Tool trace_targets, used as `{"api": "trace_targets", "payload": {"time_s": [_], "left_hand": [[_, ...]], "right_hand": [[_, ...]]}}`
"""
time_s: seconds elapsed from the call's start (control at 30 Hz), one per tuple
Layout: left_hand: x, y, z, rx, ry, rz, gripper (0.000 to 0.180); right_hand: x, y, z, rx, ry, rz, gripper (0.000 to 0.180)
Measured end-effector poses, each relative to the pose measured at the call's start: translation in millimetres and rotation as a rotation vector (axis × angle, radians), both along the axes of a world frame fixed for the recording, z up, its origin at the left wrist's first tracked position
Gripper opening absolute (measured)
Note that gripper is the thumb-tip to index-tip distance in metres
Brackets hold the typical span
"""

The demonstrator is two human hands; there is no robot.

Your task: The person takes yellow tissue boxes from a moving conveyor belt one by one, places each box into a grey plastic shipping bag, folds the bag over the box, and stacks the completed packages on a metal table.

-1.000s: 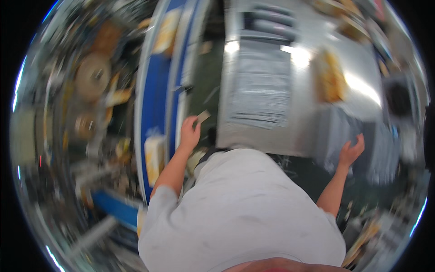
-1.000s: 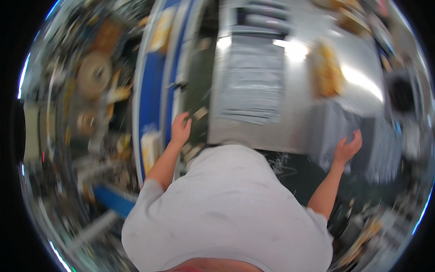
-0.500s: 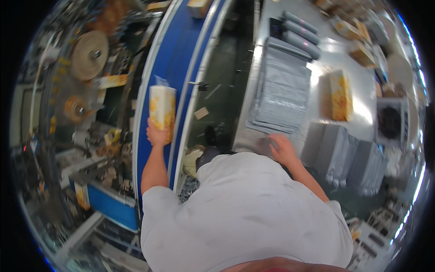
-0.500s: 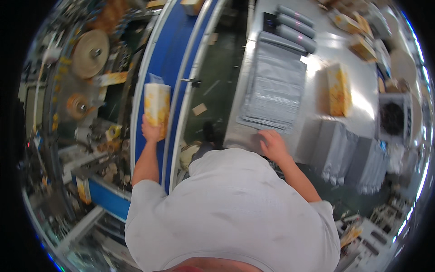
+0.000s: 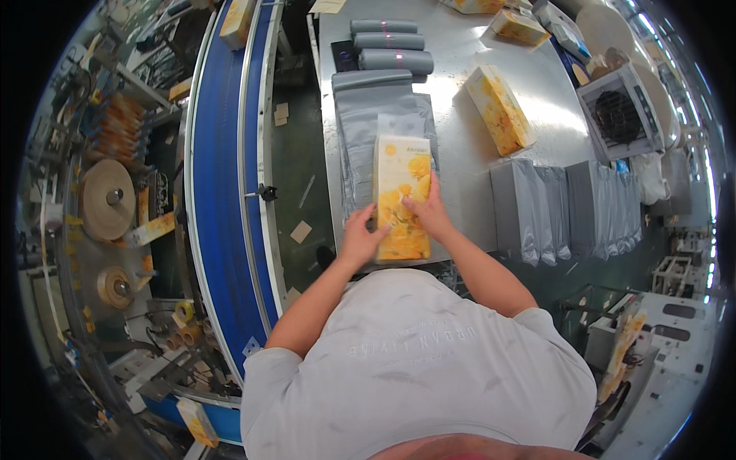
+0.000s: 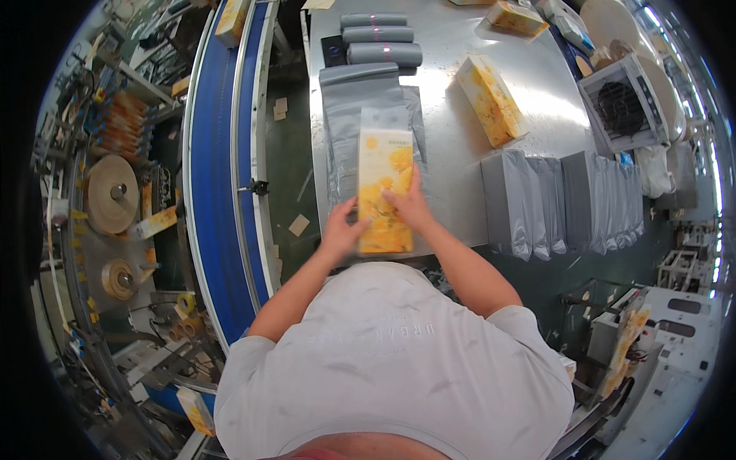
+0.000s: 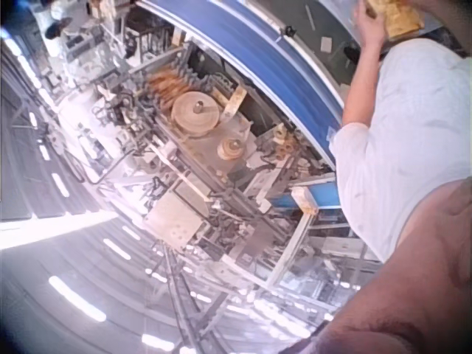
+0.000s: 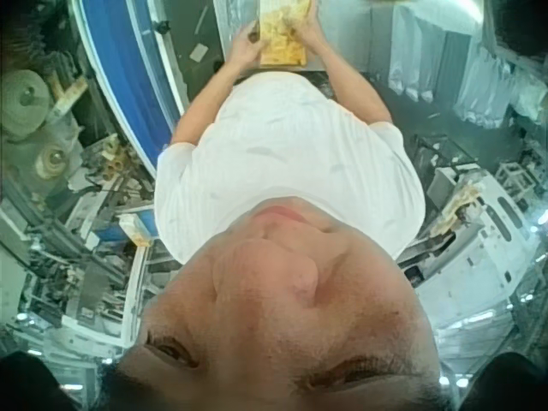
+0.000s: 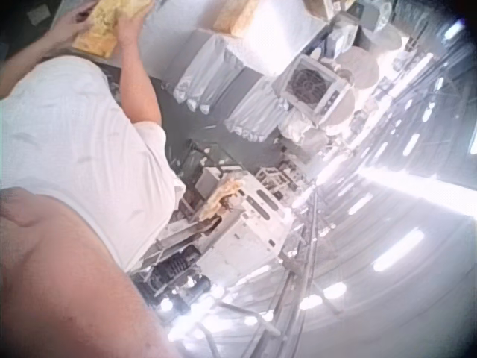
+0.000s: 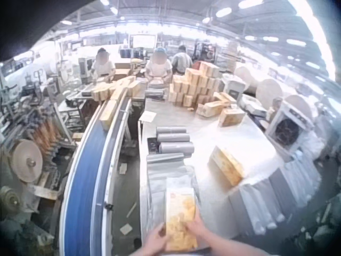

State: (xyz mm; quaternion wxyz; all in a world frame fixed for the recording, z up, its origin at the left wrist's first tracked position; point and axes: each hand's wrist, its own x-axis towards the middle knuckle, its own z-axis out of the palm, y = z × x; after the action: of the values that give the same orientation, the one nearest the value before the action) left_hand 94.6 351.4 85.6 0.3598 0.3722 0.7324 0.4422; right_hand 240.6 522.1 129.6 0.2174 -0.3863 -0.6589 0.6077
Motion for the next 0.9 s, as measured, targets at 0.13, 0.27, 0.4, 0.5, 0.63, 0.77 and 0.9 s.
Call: {"api": "trace_targets", "payload": {"time_s": [0.13, 0.27, 0.4, 0.5, 0.63, 0.77, 0.9], "left_hand": [[-8.1, 76.4, -9.4, 0.236, 0.068, 0.164, 0.085], [-47.2, 129.0, 16.6, 0.208, -0.053, 0.403, 0.088], [-56.5, 136.0, 23.5, 0.312, -0.349, 0.407, 0.083], [-56.6, 127.9, 19.1, 0.307, -0.096, 0.35, 0.069], [-74.5, 125.3, 32.7, 0.117, 0.543, -0.111, 0.037], [-39.8, 154.4, 56.4, -0.027, 0.761, 0.048, 0.044], [-35.0, 145.6, 0.4, 0.007, 0.44, 0.485, 0.057]], "right_hand": [[42.2, 29.0, -33.6, 0.123, -0.112, 0.107, 0.081], [31.5, 51.1, -7.5, 0.236, -0.149, 0.261, 0.05], [-4.1, 132.7, -20.1, 0.968, -0.158, 0.336, 0.029], [-21.0, 147.7, -26.1, 1.112, -0.357, 0.483, 0.04], [-38.4, 153.0, -11.5, 0.986, -0.328, 0.529, 0.061], [-24.2, 150.1, 10.5, 0.963, -0.231, 0.573, 0.067], [-1.7, 114.2, 19.2, 1.072, -0.083, 0.605, 0.062]]}}
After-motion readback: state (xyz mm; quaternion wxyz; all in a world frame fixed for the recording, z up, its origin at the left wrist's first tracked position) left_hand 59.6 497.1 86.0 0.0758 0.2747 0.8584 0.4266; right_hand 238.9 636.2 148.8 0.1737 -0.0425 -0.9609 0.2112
